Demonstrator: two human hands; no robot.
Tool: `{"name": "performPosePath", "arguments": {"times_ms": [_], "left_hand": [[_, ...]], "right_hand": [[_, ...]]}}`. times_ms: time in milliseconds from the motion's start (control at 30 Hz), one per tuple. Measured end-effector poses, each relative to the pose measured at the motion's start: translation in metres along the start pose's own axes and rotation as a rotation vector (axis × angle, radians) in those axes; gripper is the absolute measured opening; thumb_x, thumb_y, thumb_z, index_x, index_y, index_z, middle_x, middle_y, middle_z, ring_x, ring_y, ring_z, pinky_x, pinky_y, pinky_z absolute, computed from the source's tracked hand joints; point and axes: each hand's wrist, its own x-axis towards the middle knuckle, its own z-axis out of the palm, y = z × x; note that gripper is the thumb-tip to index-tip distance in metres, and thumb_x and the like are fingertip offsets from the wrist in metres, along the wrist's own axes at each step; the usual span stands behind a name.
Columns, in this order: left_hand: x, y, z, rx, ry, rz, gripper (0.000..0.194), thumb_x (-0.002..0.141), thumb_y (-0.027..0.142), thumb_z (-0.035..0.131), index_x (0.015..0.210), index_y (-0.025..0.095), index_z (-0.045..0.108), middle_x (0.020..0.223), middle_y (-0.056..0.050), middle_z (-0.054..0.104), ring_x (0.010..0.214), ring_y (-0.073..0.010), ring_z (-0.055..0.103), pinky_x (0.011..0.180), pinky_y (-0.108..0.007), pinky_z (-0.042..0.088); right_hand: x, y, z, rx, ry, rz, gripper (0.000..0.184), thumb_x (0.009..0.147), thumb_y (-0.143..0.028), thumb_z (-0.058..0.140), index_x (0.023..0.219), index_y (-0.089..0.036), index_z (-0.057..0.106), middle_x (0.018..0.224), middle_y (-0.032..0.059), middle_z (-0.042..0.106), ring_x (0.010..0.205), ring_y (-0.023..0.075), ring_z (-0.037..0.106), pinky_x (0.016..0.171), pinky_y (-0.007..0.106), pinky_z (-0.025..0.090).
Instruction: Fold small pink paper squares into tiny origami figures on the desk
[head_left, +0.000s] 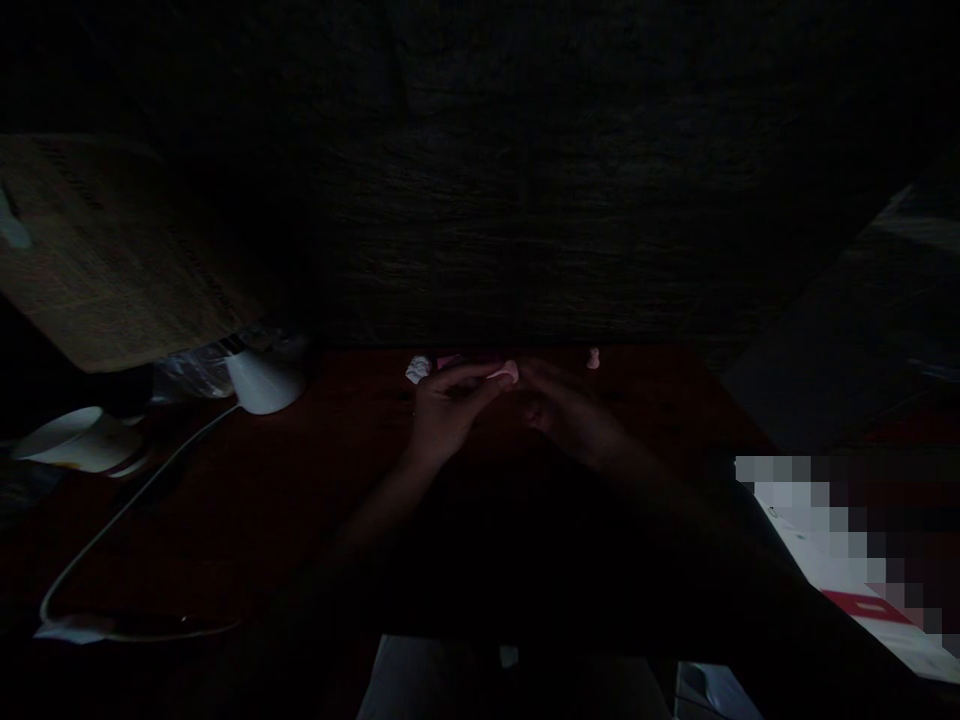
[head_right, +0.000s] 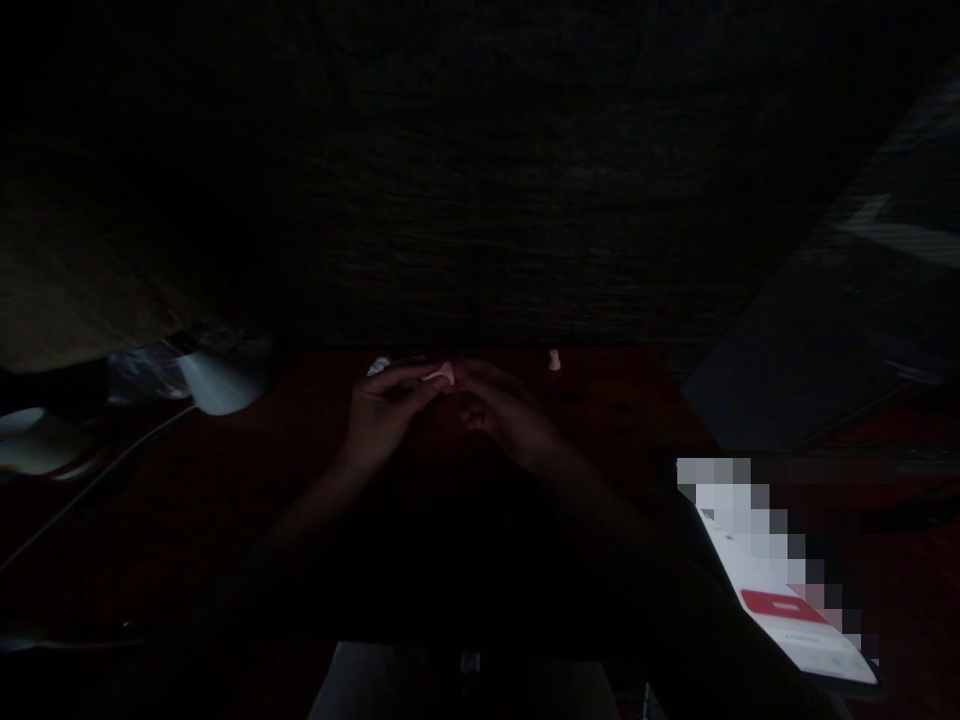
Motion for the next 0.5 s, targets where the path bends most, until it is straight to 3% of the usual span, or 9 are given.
{"name": "performPosePath", "arguments": {"times_ms": [233,367,500], "left_hand": [[0.001,0.004,-0.004,0.012,-0.105,-0.024,0.015,0.069,0.028,0.092,0.082,0.026,0.084,0.083,-0.003,0.081,0.077,-0.0168,0.07,0.073,-0.029,0.054],[0.004,-0.002,-0.005,-0.071,-0.081,-0.065,0.027,0.068,0.032,0.094,0.092,0.025,0.084,0.079,-0.001,0.078,0.065,-0.0121,0.064,0.062,-0.024,0.049],[0.004,-0.01,-0.003,-0.146,-0.027,-0.109,0.028,0.065,0.038,0.095,0.087,0.024,0.082,0.08,-0.001,0.077,0.065,-0.0109,0.062,0.058,-0.022,0.047]], "right_hand": [[0.0,-0.001,-0.002,-0.054,-0.018,-0.015,0.032,0.071,-0.041,0.093,0.099,-0.028,0.081,0.087,-0.0018,0.075,0.062,0.0084,0.059,0.055,0.021,0.047],[0.001,0.002,0.0,-0.085,-0.034,-0.043,0.032,0.073,-0.042,0.091,0.101,-0.029,0.081,0.092,-0.0011,0.075,0.064,0.0082,0.06,0.056,0.021,0.049],[0.001,0.004,0.0,-0.13,-0.03,-0.072,0.033,0.073,-0.044,0.091,0.101,-0.03,0.081,0.095,-0.001,0.076,0.064,0.0083,0.062,0.055,0.02,0.051]]}}
